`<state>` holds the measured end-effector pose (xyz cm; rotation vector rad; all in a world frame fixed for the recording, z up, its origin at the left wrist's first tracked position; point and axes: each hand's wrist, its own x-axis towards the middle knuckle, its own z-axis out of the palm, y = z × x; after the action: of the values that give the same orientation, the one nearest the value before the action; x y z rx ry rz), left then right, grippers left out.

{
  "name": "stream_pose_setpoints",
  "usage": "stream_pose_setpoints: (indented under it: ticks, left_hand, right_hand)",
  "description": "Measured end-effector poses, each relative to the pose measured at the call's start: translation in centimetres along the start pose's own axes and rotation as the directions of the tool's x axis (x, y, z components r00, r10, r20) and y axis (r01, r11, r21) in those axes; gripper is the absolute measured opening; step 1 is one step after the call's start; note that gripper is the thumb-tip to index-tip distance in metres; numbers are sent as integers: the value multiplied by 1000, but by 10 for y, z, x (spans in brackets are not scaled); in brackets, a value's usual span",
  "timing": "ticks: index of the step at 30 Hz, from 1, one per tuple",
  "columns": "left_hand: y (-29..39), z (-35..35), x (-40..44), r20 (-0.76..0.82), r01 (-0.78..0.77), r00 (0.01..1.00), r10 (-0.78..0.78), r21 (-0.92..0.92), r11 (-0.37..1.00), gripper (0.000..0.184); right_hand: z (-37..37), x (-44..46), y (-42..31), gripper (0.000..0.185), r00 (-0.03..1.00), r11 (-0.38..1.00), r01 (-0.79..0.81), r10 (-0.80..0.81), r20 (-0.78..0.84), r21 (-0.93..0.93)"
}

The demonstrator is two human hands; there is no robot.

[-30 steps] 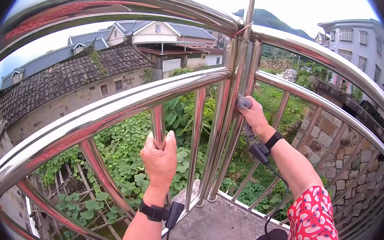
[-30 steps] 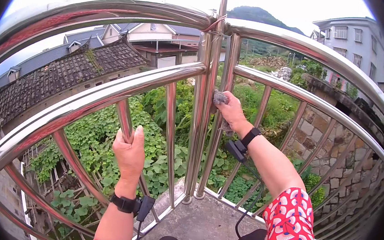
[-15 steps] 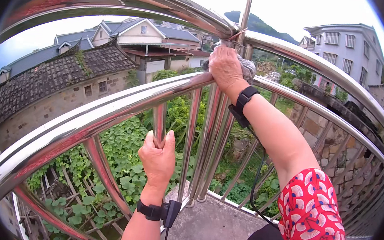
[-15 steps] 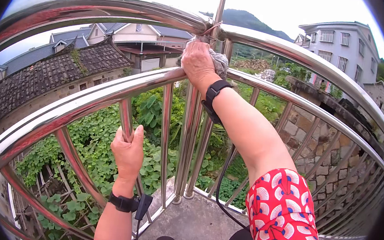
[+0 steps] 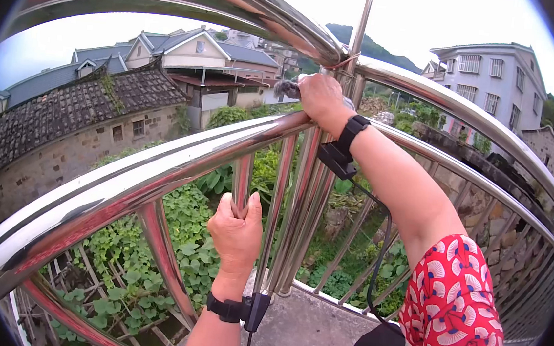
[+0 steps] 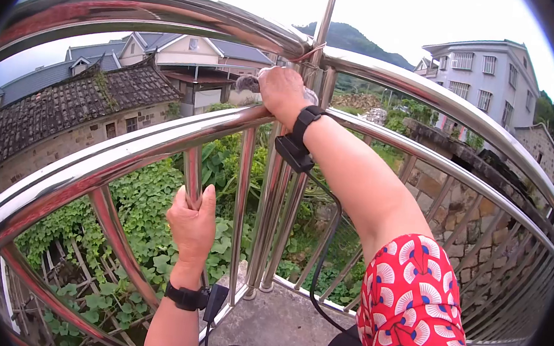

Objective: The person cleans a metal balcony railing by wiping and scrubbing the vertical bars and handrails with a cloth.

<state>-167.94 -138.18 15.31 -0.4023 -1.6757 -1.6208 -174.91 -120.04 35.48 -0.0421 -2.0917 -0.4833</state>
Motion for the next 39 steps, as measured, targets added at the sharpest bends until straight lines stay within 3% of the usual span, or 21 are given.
stream_pose_setpoints:
  ticks: [2,4,8,10,12,13,14,17,20,21,23,28,30,31,33,34,36,39]
  left_hand:
    - [3,-1,0,-11,-6,1000,6,-30,1000,31]
    - [4,-2,1,-12,0,1000,-1,-62,998,31]
    - [4,-3,0,20,-3,1000,3,-24,1000,28]
    - [5,-4,1,5,-18,1000,18,-27,999,28]
    - [1,-2,1,-4,-17,1000,17,-28,999,28]
    - [1,-2,1,1,-20,1000,20,-4,1000,28]
    - [1,-2,1,5,-23,1000,23,23,999,28]
    - [3,-3,2,9,-7,1000,6,21,1000,28]
    - [-4,2,0,2,0,1000,0,23,1000,28]
    - [2,0,2,13,9,1000,-9,17,1000,27]
    - [5,-5,2,36,36,999,-35,-23,999,26]
    - [6,-6,3,15,-21,1000,23,-141,990,30]
    - [5,-7,3,22,10,1000,-9,-52,999,29]
    - [7,-7,3,9,-10,1000,11,-72,997,29]
    - [10,-7,5,18,1,1000,1,-89,996,29]
    - [9,-7,4,17,9,1000,-7,-110,994,29]
    - [8,-9,6,40,35,999,-32,-91,995,29]
    - [8,-7,4,62,11,998,-3,-132,991,27]
  right_hand:
    - [9,18,2,18,923,859,384,-355,145,-340]
    - [17,28,8,18,852,741,523,-467,237,-421]
    - [20,34,3,20,825,703,513,-246,509,-492]
    - [13,32,8,20,814,723,529,-285,506,-444]
    - [2,23,22,21,768,819,565,-475,429,-105]
    - [-8,13,21,21,807,870,493,-467,360,24]
    - [-18,1,21,21,829,882,471,-440,345,-5]
    - [-26,-45,16,17,978,995,104,-101,180,-8]
    - [16,-91,40,17,917,939,307,-335,-216,-156]
    - [14,-93,38,17,918,939,310,-336,-210,-147]
    - [16,-101,29,20,918,899,285,-357,-176,-333]
    - [23,-110,36,22,884,870,327,-420,-207,-369]
    - [23,-128,34,21,858,852,426,-487,-162,-303]
    - [42,-149,28,22,852,822,502,-524,-11,-268]
    - [75,-197,3,19,788,734,599,-610,76,-319]
    - [87,-211,-15,22,833,730,528,-546,94,-434]
    - [102,-225,-36,24,901,779,422,-417,119,-463]
    - [116,-269,-45,25,876,791,482,-452,172,-377]
